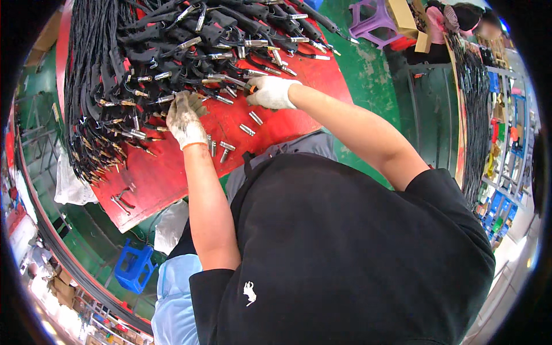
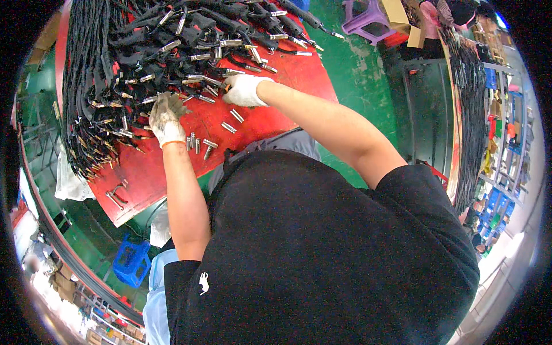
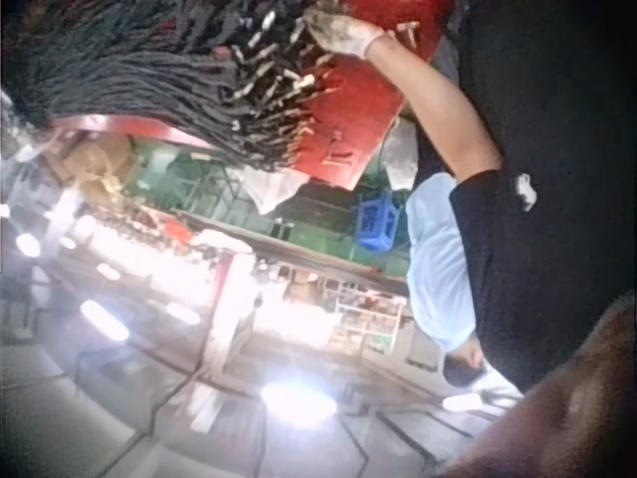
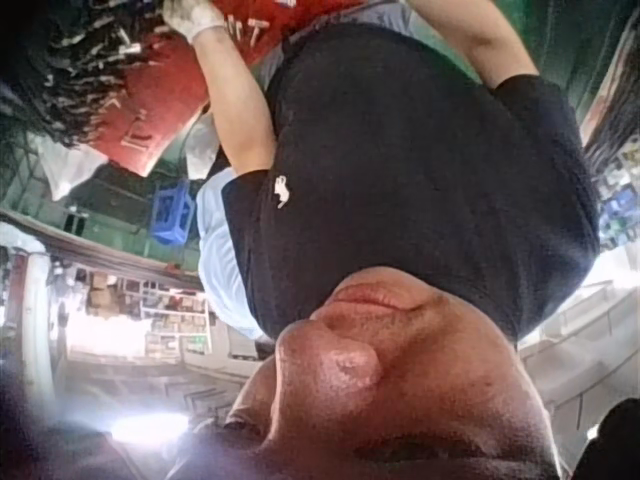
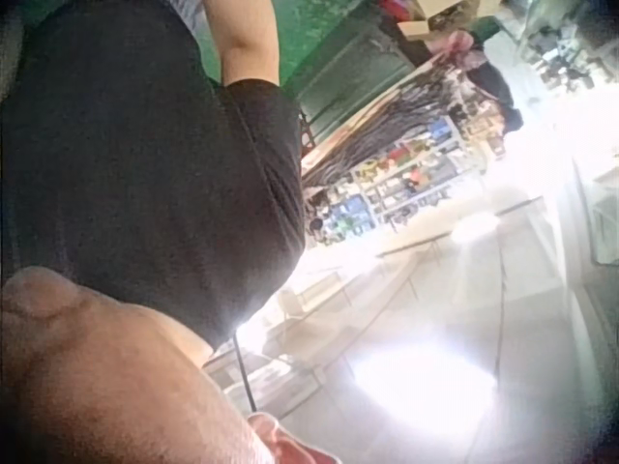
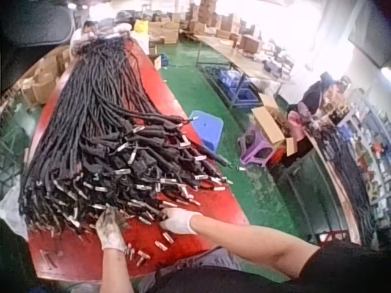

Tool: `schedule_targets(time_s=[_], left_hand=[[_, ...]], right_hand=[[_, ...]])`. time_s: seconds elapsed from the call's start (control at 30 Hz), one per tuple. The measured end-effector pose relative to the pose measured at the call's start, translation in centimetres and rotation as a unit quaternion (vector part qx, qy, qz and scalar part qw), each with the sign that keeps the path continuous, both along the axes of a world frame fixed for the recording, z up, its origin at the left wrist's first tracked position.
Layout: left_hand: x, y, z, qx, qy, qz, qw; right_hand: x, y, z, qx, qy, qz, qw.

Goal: The recorder is inspecting and organizing a large bundle of black cables with metal connectors on a red workbench.

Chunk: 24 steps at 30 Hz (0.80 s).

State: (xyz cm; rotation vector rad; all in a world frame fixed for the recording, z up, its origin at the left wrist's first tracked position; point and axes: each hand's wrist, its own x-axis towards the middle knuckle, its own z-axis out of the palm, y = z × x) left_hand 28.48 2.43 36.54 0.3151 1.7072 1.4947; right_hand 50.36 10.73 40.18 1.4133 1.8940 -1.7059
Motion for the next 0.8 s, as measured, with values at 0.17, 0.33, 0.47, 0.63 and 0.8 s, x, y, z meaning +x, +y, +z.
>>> schedule_targets(time_s=[0.17, 0.33, 0.47, 0.63, 0.8], left_hand=[[0.1, 1.2, -0.5, -0.060, 0.039, -0.050, 0.996], [1.2, 4.0, 0.4, -0.180, -0.064, -0.112, 0.975], [0.8, 6.7, -4.6, -0.101, -0.192, -0.055, 0.975], [-3.7, 8.5, -16.2, -0.158, -0.085, 0.008, 0.984], [-6.0, 9.4, -22.2, -0.277, 0.390, -0.236, 0.846]], right_hand=[[-0.9, 0.9, 0.6, -0.020, -0.002, 0.018, 1.000], [-0.4, 2.0, 1.2, -0.105, 0.017, -0.006, 0.994], [-0.4, 2.3, 2.7, -0.098, 0.012, 0.014, 0.995], [-0.8, 2.1, 1.1, -0.082, 0.014, 0.031, 0.996], [0.2, 1.8, -0.3, -0.261, 0.135, -0.094, 0.951]])
